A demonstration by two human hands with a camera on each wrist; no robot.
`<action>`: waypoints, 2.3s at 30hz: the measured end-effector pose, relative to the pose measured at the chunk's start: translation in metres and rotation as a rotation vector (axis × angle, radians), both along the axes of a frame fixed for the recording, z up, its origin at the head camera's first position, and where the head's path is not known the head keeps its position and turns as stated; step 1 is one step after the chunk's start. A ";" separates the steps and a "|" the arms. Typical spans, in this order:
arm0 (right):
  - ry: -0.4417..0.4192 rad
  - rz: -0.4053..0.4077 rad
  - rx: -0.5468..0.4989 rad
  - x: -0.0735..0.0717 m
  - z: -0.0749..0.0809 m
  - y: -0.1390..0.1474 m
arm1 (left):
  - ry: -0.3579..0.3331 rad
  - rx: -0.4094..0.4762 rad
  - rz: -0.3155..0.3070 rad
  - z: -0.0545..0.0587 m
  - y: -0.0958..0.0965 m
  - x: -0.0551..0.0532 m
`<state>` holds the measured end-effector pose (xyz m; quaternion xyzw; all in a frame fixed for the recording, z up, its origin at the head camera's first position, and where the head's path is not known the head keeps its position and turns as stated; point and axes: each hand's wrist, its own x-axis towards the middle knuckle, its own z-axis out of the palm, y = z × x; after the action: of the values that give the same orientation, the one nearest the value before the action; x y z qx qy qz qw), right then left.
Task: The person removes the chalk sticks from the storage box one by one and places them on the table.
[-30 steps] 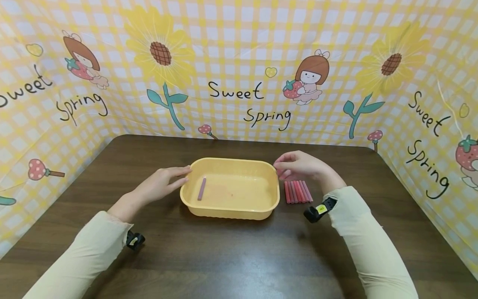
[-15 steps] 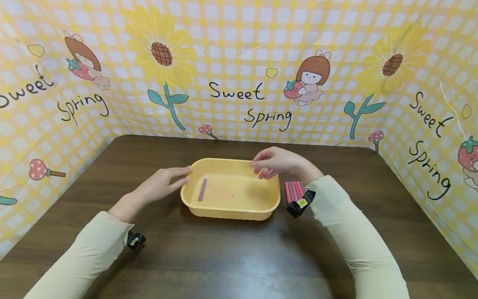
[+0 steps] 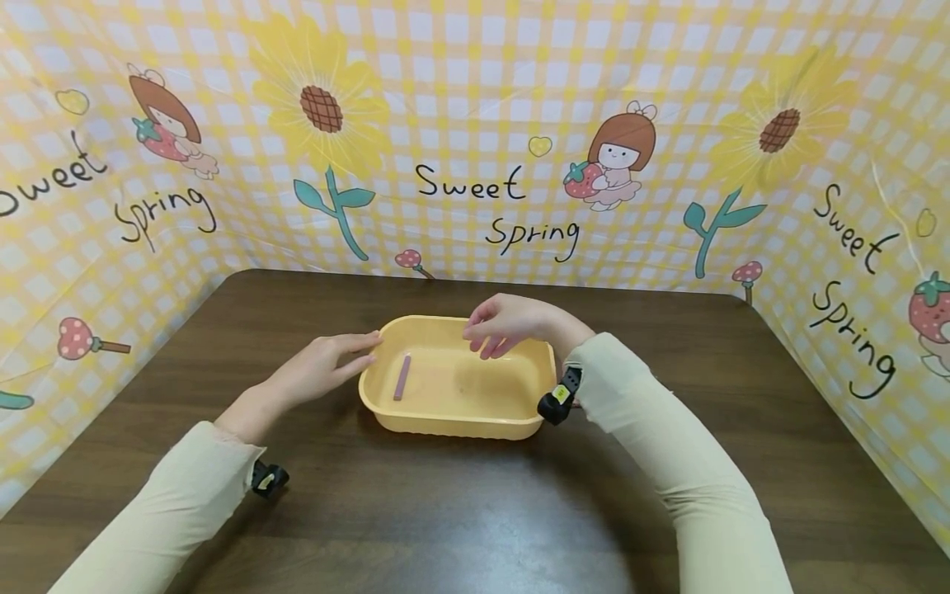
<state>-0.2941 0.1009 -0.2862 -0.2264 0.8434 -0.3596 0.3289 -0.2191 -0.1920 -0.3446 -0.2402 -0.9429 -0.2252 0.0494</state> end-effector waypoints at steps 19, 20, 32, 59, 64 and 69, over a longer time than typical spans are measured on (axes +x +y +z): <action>-0.065 0.062 0.023 -0.018 -0.020 -0.050 | 0.010 0.000 -0.003 -0.001 0.000 -0.001; -0.067 0.063 0.018 -0.019 -0.022 -0.052 | 0.008 -0.002 -0.001 -0.001 0.000 -0.001; -0.087 0.073 0.031 -0.027 -0.038 -0.072 | 0.005 0.001 0.000 0.000 0.000 -0.002; -0.152 0.061 0.147 -0.025 -0.063 -0.097 | 0.001 -0.004 0.005 -0.001 0.001 -0.001; -0.137 0.060 0.165 -0.022 -0.061 -0.101 | -0.002 -0.008 0.006 0.000 0.001 0.000; -0.084 0.055 0.188 -0.020 -0.062 -0.105 | -0.003 -0.007 0.006 0.001 0.002 0.000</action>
<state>-0.3137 -0.0041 -0.3484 -0.2024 0.8523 -0.2791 0.3934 -0.2189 -0.1903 -0.3432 -0.2370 -0.9446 -0.2219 0.0478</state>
